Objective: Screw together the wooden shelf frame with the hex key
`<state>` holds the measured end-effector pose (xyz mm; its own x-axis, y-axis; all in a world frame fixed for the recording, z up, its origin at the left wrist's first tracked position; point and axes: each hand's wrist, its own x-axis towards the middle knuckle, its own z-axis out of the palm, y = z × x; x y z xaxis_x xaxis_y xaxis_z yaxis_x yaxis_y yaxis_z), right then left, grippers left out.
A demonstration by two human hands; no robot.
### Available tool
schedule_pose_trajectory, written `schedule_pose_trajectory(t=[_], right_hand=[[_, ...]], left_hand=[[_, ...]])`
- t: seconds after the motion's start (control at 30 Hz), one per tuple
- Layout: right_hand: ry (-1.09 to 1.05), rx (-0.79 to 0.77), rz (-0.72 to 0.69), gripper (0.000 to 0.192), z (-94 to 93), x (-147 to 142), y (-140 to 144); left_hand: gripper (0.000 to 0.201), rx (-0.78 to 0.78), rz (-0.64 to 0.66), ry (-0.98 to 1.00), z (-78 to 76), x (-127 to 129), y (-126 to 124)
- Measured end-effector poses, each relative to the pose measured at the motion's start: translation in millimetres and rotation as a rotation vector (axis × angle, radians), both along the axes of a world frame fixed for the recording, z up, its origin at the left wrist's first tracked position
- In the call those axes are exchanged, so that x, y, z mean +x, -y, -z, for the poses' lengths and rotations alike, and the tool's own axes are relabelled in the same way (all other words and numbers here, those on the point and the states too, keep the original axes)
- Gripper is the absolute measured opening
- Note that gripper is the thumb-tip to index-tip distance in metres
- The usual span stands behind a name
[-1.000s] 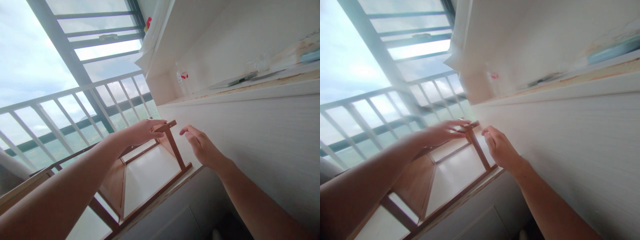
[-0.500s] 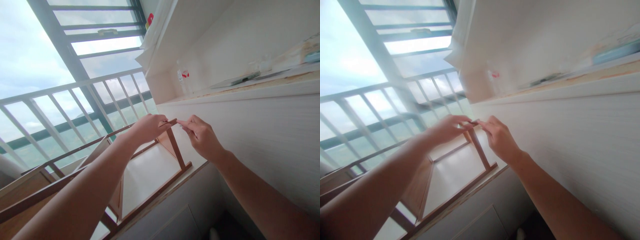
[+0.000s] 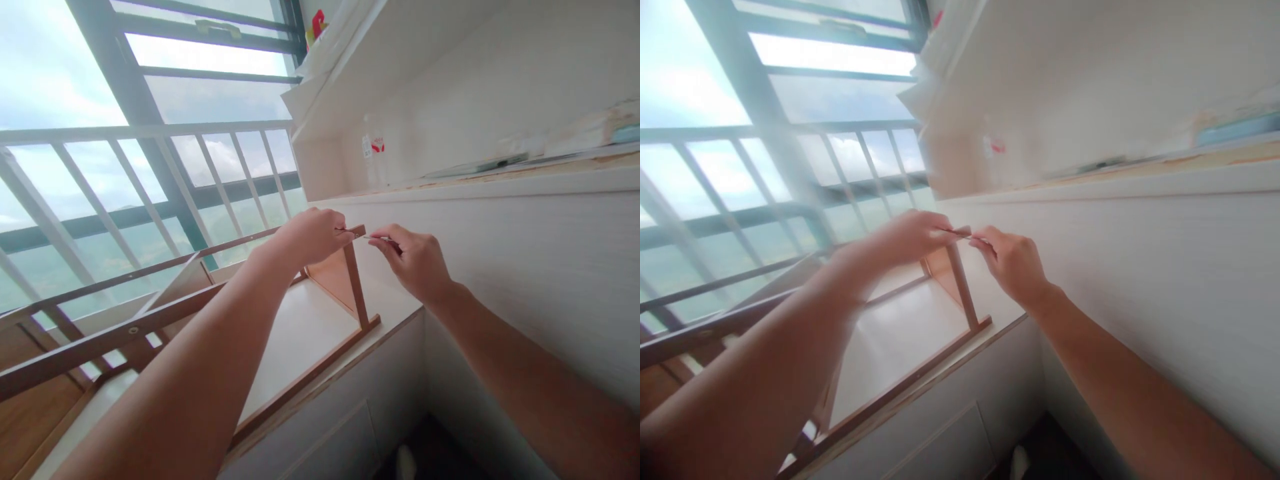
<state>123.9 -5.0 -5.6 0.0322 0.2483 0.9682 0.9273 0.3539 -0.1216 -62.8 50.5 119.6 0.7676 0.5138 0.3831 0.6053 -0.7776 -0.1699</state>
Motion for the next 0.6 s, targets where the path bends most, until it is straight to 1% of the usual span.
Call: schedule_pose_trajectory(t=[0.1,0.2,0.3,0.43,0.5,0.6], right_hand=[[0.035,-0.001,0.084,0.039,-2.1,1,0],[0.093,-0.014,0.121,0.04,-5.9,2,0],[0.141,-0.033,0.159,0.042,-9.0,1,-1],[0.167,-0.017,0.219,0.045,-10.9,0,-1],[0.188,-0.012,0.225,0.046,-12.1,0,-1],[0.237,-0.002,0.232,0.045,-14.3,0,0]], left_hand=[[0.041,0.064,0.01,-0.048,0.2,2,-1],[0.044,0.102,0.027,-0.065,-0.5,2,0],[0.045,0.099,0.052,-0.045,-0.2,2,-1],[0.039,0.077,0.056,0.033,2.4,2,-7],[0.037,0.071,0.058,0.071,3.9,2,-10],[0.037,0.072,0.058,0.074,5.2,2,-12]])
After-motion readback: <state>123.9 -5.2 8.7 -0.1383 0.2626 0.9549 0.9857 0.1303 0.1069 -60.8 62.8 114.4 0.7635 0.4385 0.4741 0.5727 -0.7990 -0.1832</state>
